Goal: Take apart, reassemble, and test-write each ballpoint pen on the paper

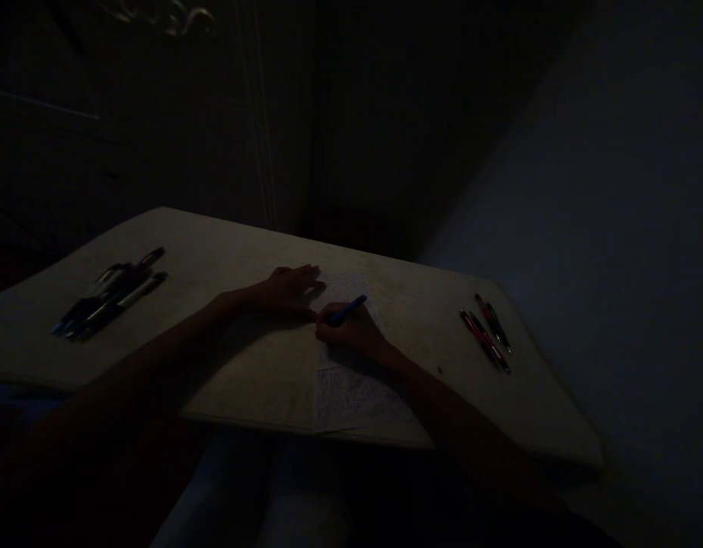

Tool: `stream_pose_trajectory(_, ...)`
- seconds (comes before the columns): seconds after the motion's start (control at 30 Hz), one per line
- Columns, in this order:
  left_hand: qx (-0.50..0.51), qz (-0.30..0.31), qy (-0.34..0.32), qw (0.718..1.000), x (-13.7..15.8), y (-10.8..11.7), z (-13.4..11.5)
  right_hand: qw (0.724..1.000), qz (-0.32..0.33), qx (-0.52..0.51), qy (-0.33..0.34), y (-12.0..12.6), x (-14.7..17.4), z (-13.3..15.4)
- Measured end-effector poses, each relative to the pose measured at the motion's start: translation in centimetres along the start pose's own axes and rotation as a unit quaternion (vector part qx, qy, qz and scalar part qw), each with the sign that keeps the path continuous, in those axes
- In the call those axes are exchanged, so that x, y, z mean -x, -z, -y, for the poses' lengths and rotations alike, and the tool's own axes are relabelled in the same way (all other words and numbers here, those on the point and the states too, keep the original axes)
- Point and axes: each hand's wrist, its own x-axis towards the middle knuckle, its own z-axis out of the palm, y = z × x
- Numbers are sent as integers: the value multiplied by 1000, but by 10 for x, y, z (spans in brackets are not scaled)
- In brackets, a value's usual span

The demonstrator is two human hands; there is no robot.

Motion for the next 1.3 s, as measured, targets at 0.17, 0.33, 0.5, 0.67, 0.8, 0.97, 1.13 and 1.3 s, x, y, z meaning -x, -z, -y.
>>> stream_pose_trajectory(0.17, -9, 6, 6, 1000, 1, 1, -2, 1000, 16, -3, -6, 0, 0, 0)
stream_pose_trajectory(0.33, -10, 4, 5, 1000, 1, 0, -1, 1000, -19, -4, 9, -2, -1, -6)
stream_pose_trajectory(0.5, -9, 9, 4, 1000, 2, 2, -2, 1000, 4, -7, -1, -2, -2, -8)
stream_pose_trajectory(0.67, -13, 9, 1, 1000, 2, 2, -2, 1000, 9, -9, 3, -1, 0, -2)
stream_pose_trajectory(0.8, -18, 12, 2, 1000, 0, 0, -1, 1000, 18, -17, 1, 0, 1, -1)
stream_pose_trajectory(0.97, -17, 6, -2, 1000, -1, -1, 2, 999, 36, -20, -12, 1, 0, -3)
stream_pose_trajectory(1.13, -16, 10, -1, 1000, 2, 1, -1, 999, 21, -26, -7, 1, -1, -4)
stream_pose_trajectory(1.3, -21, 6, 0, 1000, 0, 0, -1, 999, 47, -25, 0, 1, 0, -5)
